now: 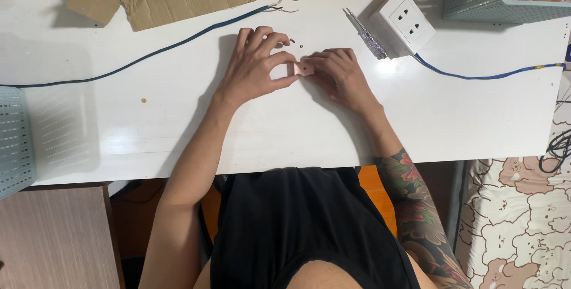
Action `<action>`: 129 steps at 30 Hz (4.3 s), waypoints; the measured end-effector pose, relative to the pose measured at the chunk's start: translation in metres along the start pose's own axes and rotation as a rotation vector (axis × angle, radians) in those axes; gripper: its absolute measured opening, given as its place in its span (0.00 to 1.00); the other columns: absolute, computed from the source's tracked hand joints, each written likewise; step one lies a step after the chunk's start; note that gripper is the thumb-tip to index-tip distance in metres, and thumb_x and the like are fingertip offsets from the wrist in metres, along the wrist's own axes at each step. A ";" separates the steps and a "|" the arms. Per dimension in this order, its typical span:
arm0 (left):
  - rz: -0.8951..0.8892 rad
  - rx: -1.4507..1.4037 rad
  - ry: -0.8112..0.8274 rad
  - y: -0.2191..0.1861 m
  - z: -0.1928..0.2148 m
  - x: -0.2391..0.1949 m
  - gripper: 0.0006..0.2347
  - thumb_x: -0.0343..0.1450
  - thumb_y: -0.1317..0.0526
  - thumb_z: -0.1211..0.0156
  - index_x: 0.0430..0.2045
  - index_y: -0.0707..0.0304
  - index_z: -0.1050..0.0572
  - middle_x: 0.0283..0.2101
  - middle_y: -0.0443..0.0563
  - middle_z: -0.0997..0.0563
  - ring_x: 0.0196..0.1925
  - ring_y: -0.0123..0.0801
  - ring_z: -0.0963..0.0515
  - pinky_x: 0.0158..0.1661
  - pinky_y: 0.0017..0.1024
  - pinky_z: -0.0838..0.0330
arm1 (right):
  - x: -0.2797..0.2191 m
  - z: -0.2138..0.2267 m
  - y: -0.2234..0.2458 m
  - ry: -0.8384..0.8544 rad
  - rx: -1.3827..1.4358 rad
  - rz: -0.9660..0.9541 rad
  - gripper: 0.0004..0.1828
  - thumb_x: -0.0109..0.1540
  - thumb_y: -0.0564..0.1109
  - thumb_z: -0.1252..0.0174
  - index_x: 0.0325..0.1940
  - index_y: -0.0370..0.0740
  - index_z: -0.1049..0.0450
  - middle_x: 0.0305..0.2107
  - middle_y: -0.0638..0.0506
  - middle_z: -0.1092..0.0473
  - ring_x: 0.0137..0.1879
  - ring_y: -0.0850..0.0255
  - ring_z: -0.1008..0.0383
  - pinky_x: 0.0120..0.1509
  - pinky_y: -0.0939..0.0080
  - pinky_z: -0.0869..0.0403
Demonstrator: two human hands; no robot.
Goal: The person unscrews and disassembles an electrical plug, removing the casing and internal metal components by hand and with a screwdriver.
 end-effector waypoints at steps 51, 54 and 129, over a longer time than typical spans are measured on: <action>0.107 -0.229 0.111 0.007 -0.020 -0.011 0.16 0.78 0.53 0.25 0.55 0.48 0.26 0.40 0.40 0.13 0.58 0.32 0.25 0.57 0.36 0.35 | 0.051 0.000 -0.006 0.236 0.407 -0.607 0.19 0.67 0.46 0.23 0.56 0.38 0.21 0.49 0.42 0.28 0.59 0.43 0.23 0.64 0.41 0.28; 0.083 -0.152 0.057 0.008 -0.032 -0.014 0.15 0.78 0.49 0.24 0.53 0.45 0.25 0.40 0.38 0.13 0.54 0.30 0.24 0.55 0.35 0.34 | 0.049 0.000 -0.018 0.235 0.457 -0.653 0.23 0.66 0.48 0.21 0.59 0.37 0.21 0.47 0.43 0.29 0.56 0.49 0.24 0.63 0.46 0.27; 0.808 -1.457 -0.093 -0.030 -0.014 0.011 0.13 0.78 0.58 0.23 0.52 0.67 0.14 0.44 0.54 0.09 0.49 0.29 0.10 0.57 0.31 0.14 | 0.041 -0.016 0.038 -0.562 0.407 -0.276 0.10 0.74 0.49 0.28 0.54 0.45 0.21 0.43 0.55 0.41 0.51 0.61 0.35 0.59 0.58 0.34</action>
Point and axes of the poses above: each hand's wrist, its own x-axis towards the middle knuckle, its own z-axis out of the back of the hand, y = z × x, the point moved 1 cm from there along x, towards the middle knuckle
